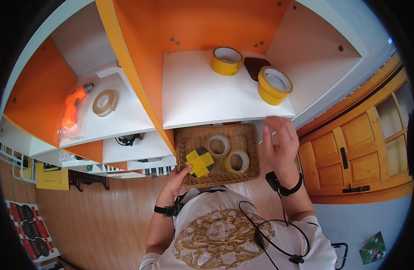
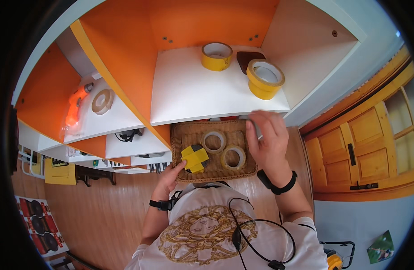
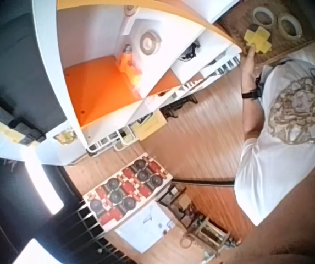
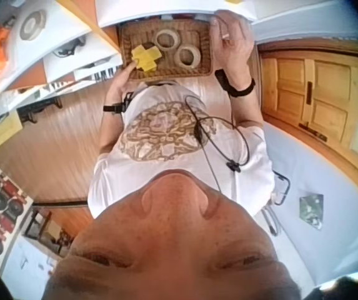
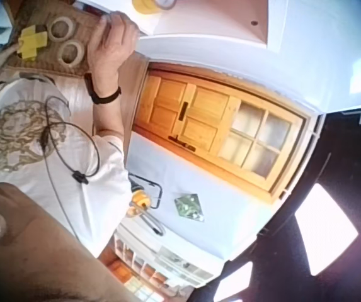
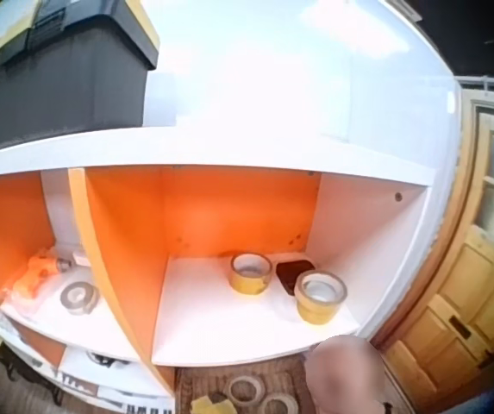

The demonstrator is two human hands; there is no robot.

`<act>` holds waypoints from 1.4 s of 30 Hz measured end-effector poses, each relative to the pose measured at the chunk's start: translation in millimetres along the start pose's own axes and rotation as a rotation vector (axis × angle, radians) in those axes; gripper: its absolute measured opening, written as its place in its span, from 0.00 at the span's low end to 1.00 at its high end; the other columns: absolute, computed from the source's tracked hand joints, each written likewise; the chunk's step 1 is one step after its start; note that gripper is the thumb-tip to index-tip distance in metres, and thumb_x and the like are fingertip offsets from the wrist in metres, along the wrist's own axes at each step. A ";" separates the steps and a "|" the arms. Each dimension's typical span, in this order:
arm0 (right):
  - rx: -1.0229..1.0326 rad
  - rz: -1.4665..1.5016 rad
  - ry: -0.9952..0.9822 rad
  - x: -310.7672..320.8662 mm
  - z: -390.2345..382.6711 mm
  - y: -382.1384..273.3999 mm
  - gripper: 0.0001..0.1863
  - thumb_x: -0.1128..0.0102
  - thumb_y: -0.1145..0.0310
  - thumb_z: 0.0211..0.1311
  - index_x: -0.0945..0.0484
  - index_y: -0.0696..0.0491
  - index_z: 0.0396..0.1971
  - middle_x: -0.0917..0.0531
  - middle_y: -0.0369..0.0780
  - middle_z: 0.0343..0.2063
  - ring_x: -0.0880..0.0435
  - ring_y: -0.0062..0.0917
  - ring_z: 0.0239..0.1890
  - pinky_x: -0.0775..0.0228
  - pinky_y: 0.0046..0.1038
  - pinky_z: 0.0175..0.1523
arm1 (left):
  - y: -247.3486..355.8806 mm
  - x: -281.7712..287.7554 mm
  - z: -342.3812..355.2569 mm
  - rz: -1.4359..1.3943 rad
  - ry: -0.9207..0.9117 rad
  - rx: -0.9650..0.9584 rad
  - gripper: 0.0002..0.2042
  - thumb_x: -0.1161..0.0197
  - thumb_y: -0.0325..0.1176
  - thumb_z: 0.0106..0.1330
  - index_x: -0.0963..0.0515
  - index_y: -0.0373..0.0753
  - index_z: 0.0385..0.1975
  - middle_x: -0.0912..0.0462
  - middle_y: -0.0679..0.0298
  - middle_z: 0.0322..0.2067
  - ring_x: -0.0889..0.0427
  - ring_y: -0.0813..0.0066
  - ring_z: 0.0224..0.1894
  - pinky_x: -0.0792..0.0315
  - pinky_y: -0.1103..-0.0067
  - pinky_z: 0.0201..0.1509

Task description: The person picks up a wicker tray and walks to a shelf to collect several spray paint cans, placing them into the tray. They then carry the tray to a wooden table and arrange the cans on the surface. Finally, the person returns to the shelf with the empty tray and fills it with multiple rolls of yellow and clear tape.

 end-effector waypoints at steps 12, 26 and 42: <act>0.122 -0.254 -0.008 -25.5 87.7 8.0 0.22 0.24 0.66 0.63 0.17 0.59 0.54 0.14 0.48 0.53 0.19 0.48 0.58 0.28 0.49 0.66 | -11.4 6.2 3.9 0.025 0.016 0.011 0.37 0.25 0.49 0.72 0.30 0.33 0.73 0.17 0.56 0.64 0.16 0.66 0.62 0.20 0.70 0.62; 0.020 -0.282 -0.404 -146.5 125.0 33.4 0.17 0.32 0.67 0.68 0.16 0.58 0.53 0.12 0.51 0.45 0.10 0.48 0.45 0.15 0.46 0.48 | 5.4 -7.1 -11.3 0.045 0.017 0.010 0.36 0.27 0.47 0.74 0.30 0.30 0.73 0.17 0.54 0.64 0.18 0.66 0.65 0.24 0.72 0.69; -0.108 0.487 -0.468 -27.3 -40.7 -27.2 0.10 0.24 0.77 0.63 0.13 0.57 0.43 0.10 0.44 0.40 0.10 0.39 0.36 0.17 0.33 0.40 | -5.7 3.0 8.0 -0.023 0.011 -0.017 0.31 0.28 0.41 0.76 0.29 0.28 0.71 0.17 0.54 0.64 0.16 0.66 0.63 0.21 0.71 0.66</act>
Point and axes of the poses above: each hand's wrist, its own z-axis towards the middle knuckle, its own x-axis out of the back of the hand, y = z × x, the point moved 7 cm from there along z, towards the middle knuckle
